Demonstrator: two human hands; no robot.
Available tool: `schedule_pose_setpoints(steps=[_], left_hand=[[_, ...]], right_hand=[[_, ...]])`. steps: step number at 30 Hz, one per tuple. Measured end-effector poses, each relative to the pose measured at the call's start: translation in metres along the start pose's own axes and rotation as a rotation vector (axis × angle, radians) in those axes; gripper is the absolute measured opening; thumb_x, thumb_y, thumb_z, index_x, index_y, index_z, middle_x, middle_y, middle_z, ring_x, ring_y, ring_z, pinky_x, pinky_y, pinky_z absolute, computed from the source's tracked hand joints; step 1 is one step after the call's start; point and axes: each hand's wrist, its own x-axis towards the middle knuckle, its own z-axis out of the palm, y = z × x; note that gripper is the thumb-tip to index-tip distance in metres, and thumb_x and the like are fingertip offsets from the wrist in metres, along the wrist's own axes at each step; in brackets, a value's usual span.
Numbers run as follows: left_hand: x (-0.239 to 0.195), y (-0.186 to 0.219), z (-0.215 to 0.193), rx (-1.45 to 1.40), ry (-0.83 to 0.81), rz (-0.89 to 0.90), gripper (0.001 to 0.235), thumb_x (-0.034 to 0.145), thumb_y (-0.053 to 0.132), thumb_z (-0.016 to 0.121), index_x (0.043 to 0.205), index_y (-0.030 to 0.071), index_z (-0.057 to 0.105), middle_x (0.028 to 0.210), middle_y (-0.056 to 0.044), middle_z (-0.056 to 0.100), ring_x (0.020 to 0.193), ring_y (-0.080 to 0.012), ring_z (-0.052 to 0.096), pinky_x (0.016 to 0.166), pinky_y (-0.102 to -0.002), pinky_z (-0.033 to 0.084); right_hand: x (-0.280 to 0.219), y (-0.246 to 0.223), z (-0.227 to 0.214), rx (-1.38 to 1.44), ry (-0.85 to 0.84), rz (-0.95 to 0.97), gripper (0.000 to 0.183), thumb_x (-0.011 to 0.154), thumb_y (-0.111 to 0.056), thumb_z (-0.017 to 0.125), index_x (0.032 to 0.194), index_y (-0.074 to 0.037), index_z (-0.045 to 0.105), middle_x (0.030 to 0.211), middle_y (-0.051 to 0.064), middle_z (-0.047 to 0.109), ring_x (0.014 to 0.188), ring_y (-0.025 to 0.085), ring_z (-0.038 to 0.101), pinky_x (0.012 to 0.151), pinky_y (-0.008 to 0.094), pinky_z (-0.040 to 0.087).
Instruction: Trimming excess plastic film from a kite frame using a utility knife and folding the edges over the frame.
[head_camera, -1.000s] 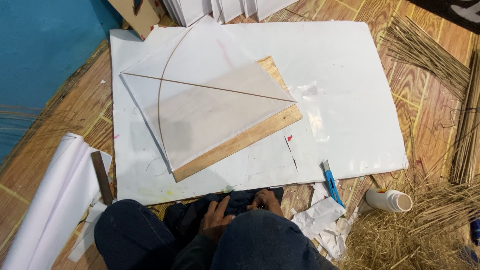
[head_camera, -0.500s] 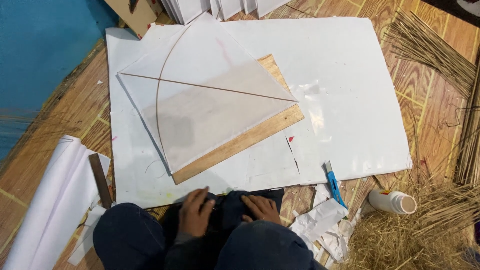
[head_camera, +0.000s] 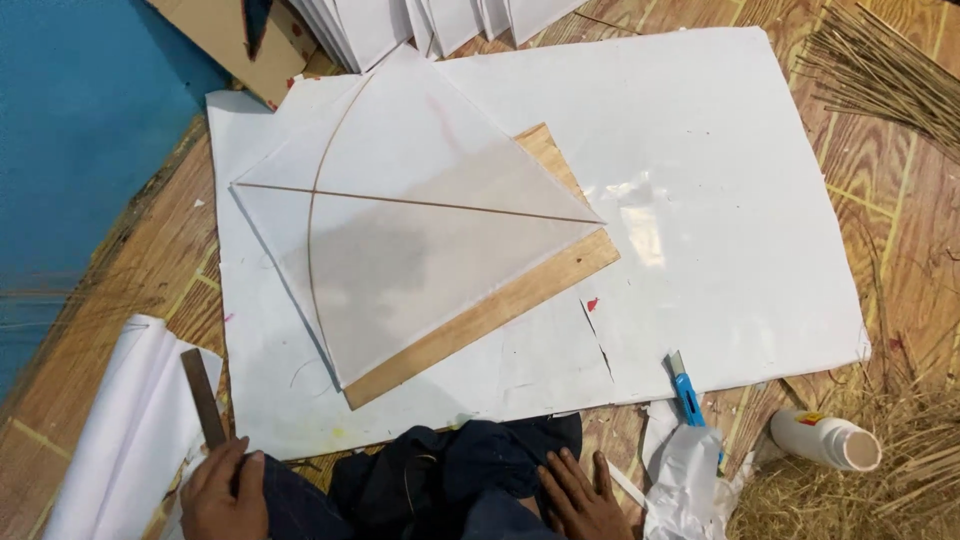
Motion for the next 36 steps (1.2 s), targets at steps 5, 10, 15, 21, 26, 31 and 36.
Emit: schedule_pose_setpoints(steps=[5,10,15,21,26,31,36], left_hand=[[0.015,-0.024,0.048,0.455,-0.236,-0.024,0.035,0.089,0.047,0.068,0.117,0.028,0.078,0.132,0.009,0.073,0.132,-0.0185,0.062,0.121,-0.056,0.031],[0.024,-0.057,0.077,0.618,-0.444,-0.091,0.039,0.09,0.05,0.061,0.12,0.031,0.076,0.117,0.011,0.081,0.126,-0.0147,0.068,0.13,-0.06,0.022],[0.035,-0.107,0.096,0.462,-0.348,0.159,0.038,0.082,0.044,0.074,0.107,0.017,0.082,0.099,-0.002,0.084,0.094,-0.0208,0.08,0.095,-0.034,0.065],[0.034,-0.113,0.108,0.555,-0.383,0.04,0.039,0.076,0.044,0.079,0.11,0.026,0.083,0.106,0.008,0.084,0.104,-0.0181,0.079,0.103,-0.031,0.062],[0.039,-0.053,0.091,0.679,-0.613,-0.131,0.048,0.087,0.054,0.067,0.128,0.031,0.074,0.133,0.011,0.075,0.135,-0.0153,0.064,0.129,-0.046,0.036],[0.052,0.036,0.067,0.576,-0.644,-0.093,0.055,0.088,0.06,0.06,0.137,0.036,0.067,0.151,0.01,0.061,0.143,-0.0132,0.055,0.129,-0.052,0.031],[0.044,0.153,0.081,0.038,-0.533,0.157,0.053,0.091,0.033,0.058,0.14,0.012,0.06,0.158,-0.012,0.049,0.15,-0.0318,0.041,0.119,-0.05,0.038]], right_hand=[[-0.008,0.0,0.03,0.01,0.093,0.049,0.061,0.088,-0.039,0.068,0.142,-0.015,0.054,0.154,0.008,0.048,0.148,0.024,0.038,0.12,0.068,0.017],[-0.017,0.007,0.061,-0.077,0.136,0.046,0.047,0.094,-0.031,0.061,0.14,-0.023,0.057,0.152,0.003,0.052,0.145,0.018,0.042,0.116,0.067,0.028],[-0.02,-0.005,0.1,-0.06,0.347,0.221,0.024,0.091,-0.033,0.07,0.115,-0.035,0.067,0.125,-0.009,0.068,0.126,0.011,0.058,0.114,0.065,0.033],[-0.022,-0.009,0.104,0.034,0.292,0.284,0.023,0.095,-0.037,0.062,0.117,-0.038,0.067,0.124,-0.012,0.069,0.125,0.011,0.059,0.113,0.068,0.03],[-0.031,-0.004,0.109,0.03,0.22,0.231,0.024,0.095,-0.039,0.064,0.119,-0.037,0.067,0.127,-0.009,0.068,0.128,0.012,0.056,0.111,0.069,0.032],[-0.02,-0.002,0.087,0.056,0.298,0.218,0.024,0.092,-0.033,0.07,0.116,-0.035,0.068,0.126,-0.009,0.068,0.127,0.012,0.057,0.116,0.064,0.028],[-0.015,0.001,0.066,0.073,0.218,0.179,0.03,0.095,-0.038,0.066,0.125,-0.031,0.066,0.132,-0.006,0.067,0.133,0.014,0.054,0.117,0.065,0.027]])
